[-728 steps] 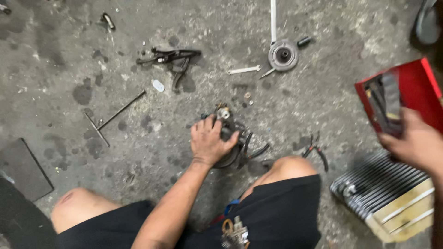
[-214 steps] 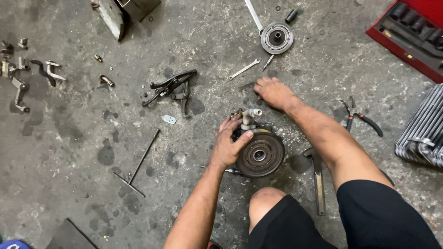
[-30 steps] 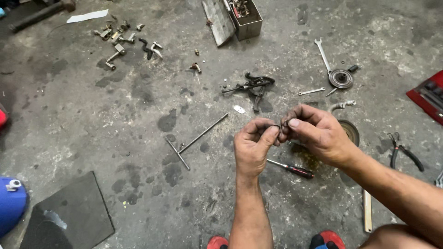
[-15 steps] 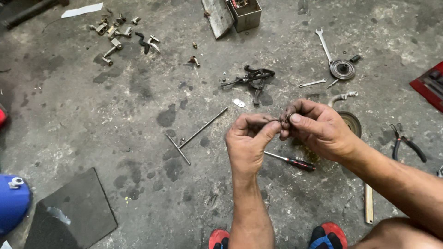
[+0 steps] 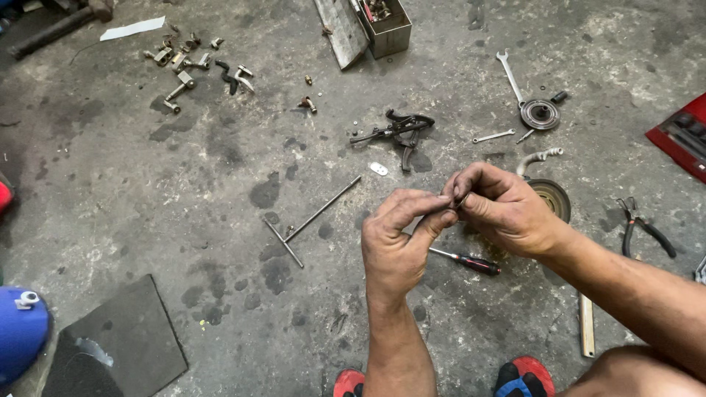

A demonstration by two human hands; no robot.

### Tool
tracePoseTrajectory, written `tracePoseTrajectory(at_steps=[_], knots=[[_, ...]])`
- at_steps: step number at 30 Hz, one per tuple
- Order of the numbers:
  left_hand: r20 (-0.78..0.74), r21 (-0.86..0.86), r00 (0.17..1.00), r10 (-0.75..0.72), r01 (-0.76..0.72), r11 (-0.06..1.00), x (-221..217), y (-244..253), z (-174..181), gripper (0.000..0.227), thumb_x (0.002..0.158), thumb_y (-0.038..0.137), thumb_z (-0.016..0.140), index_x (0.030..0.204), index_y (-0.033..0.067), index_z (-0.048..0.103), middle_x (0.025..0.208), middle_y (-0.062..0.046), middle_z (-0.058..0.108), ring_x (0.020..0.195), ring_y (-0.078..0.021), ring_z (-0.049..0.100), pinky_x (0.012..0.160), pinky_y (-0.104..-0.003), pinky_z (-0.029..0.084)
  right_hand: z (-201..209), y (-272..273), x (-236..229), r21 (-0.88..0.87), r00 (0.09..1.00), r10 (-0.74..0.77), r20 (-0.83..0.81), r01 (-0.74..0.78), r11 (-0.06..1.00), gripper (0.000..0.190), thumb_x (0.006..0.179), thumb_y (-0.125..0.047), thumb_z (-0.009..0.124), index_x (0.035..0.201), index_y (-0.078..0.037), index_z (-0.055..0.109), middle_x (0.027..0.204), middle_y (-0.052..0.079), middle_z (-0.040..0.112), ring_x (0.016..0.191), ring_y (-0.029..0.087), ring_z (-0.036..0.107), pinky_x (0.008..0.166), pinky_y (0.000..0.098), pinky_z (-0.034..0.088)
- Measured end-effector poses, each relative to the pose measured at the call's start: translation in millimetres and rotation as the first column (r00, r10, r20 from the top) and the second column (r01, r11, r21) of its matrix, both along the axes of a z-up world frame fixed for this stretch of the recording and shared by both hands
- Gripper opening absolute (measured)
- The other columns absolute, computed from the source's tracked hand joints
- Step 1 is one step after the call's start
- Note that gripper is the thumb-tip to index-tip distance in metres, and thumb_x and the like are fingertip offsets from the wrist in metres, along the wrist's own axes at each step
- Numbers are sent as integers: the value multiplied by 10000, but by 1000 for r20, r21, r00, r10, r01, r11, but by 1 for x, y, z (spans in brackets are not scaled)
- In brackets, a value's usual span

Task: The person assembles a mechanical part on the floor, using a hammer and screwdriver to secure components. They handle small metal pieces and a circular assembly, tightening and adjusting parts throughout the process.

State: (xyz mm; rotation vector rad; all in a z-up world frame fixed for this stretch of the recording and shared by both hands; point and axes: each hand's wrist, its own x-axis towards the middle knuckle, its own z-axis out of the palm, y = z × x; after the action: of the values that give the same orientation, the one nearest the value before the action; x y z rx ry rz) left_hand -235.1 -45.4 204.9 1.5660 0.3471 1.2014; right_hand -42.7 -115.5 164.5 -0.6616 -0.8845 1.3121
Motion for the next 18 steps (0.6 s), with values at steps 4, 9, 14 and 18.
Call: tracePoseTrajectory(at_steps=[4,9,14,18], knots=[[-124,72,991,52,-44,996,-2,-2,5,178,902,50,816,1076,68,779,1027,-53,738,950,-135,730,802,-260,617,-3,0,0,8,998,-30,47,30,1000,134,1032,-79,650,1147,-30,601,1171,84,626,1052,158,621,885,303,521],[-172,128,979,110,-89,988,-1,-3,7,124,934,76,787,1052,61,753,1023,-44,727,962,-138,723,814,-261,615,-2,0,-1,-25,994,-67,92,69,997,149,1006,-80,664,1133,-22,613,1186,95,644,1081,168,632,915,316,529],[-85,2,995,49,-49,999,1,0,5,91,947,98,771,991,48,707,983,-30,690,920,-132,700,783,-279,621,2,-1,-1,-39,981,-82,175,90,995,168,998,-106,668,1124,-5,621,1164,104,667,1060,186,648,932,342,540],[-37,36,998,49,-48,998,0,2,0,146,916,87,811,961,35,683,947,-31,658,872,-131,641,776,-282,550,3,-1,-2,34,936,-112,334,107,994,178,999,-131,684,1113,-4,633,1163,96,666,1116,172,633,1002,347,519]])
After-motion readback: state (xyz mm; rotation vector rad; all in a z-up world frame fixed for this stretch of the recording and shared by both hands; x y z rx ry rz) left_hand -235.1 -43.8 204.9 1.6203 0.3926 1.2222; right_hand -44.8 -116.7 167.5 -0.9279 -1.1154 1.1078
